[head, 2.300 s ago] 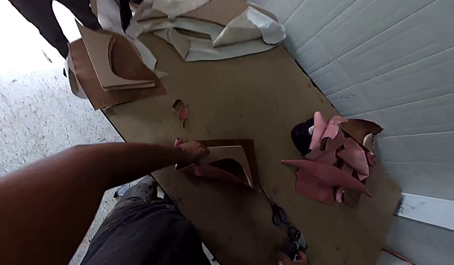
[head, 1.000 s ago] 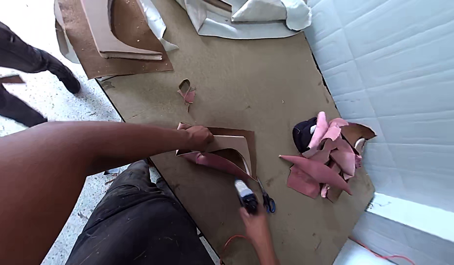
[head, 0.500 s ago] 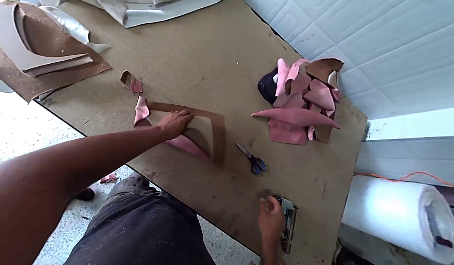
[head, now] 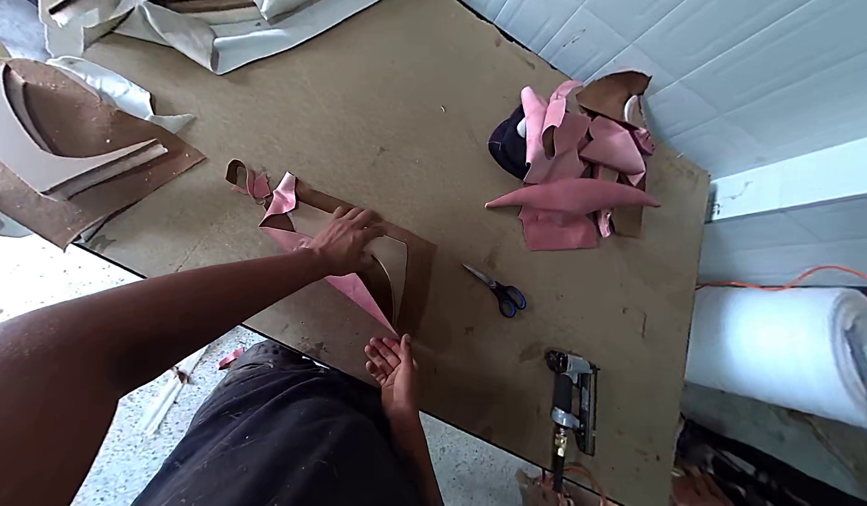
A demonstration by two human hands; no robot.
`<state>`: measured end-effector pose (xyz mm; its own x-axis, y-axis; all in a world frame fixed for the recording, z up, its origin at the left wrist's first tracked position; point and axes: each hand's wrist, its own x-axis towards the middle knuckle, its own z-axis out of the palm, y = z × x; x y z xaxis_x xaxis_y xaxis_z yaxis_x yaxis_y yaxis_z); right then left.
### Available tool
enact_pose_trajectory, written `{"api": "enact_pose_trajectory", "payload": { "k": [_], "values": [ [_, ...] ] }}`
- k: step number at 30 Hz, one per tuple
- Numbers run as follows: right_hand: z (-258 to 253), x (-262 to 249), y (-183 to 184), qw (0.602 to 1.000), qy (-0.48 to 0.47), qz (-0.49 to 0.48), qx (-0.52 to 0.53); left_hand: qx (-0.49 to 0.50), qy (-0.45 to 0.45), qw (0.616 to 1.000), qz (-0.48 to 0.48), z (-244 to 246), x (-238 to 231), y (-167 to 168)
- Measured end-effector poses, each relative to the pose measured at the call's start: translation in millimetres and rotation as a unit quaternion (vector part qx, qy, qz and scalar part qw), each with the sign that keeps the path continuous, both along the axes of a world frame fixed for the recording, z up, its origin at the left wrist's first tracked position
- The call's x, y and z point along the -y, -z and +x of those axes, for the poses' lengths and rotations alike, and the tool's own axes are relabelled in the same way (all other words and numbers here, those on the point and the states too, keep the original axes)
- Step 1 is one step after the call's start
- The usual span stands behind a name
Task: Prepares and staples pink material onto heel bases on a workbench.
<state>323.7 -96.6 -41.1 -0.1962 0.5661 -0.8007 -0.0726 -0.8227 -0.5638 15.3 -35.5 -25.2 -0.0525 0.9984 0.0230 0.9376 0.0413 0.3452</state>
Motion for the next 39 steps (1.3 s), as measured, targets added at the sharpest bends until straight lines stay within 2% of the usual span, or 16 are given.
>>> {"api": "enact_pose_trajectory", "payload": {
  "k": [2,7,19,23,27,29,31,36,39],
  "values": [
    [-12,1,2,0.999,0.020,-0.026,-0.001,0.003,-0.003,1.000,0.019,26,-13,2],
    [-21,-10,12,0.999,0.047,0.006,0.025,0.008,0.019,0.996,-0.092,90,-17,24],
    [4,-10,17,0.997,-0.062,0.031,0.023,0.012,0.020,0.995,-0.095,89,-14,41],
    [10,-8,18,0.986,-0.112,0.112,0.046,0.014,0.020,0.995,-0.102,89,-16,41],
    [-2,-35,-12,0.960,-0.192,0.199,0.040,0.016,0.018,0.996,-0.084,85,-16,40],
    [0,-47,-23,0.956,-0.229,0.180,0.041,0.029,0.020,0.997,-0.071,94,-11,44],
    [-7,-56,-19,0.957,-0.241,0.162,0.026,0.030,0.011,0.997,-0.063,88,-12,42],
    [23,-39,-3,0.958,-0.261,0.093,0.072,0.039,0.021,0.997,-0.062,89,-11,48],
    [23,-31,5,0.968,-0.233,0.058,0.076,0.038,0.023,0.997,-0.068,89,-12,45]
  ]
}}
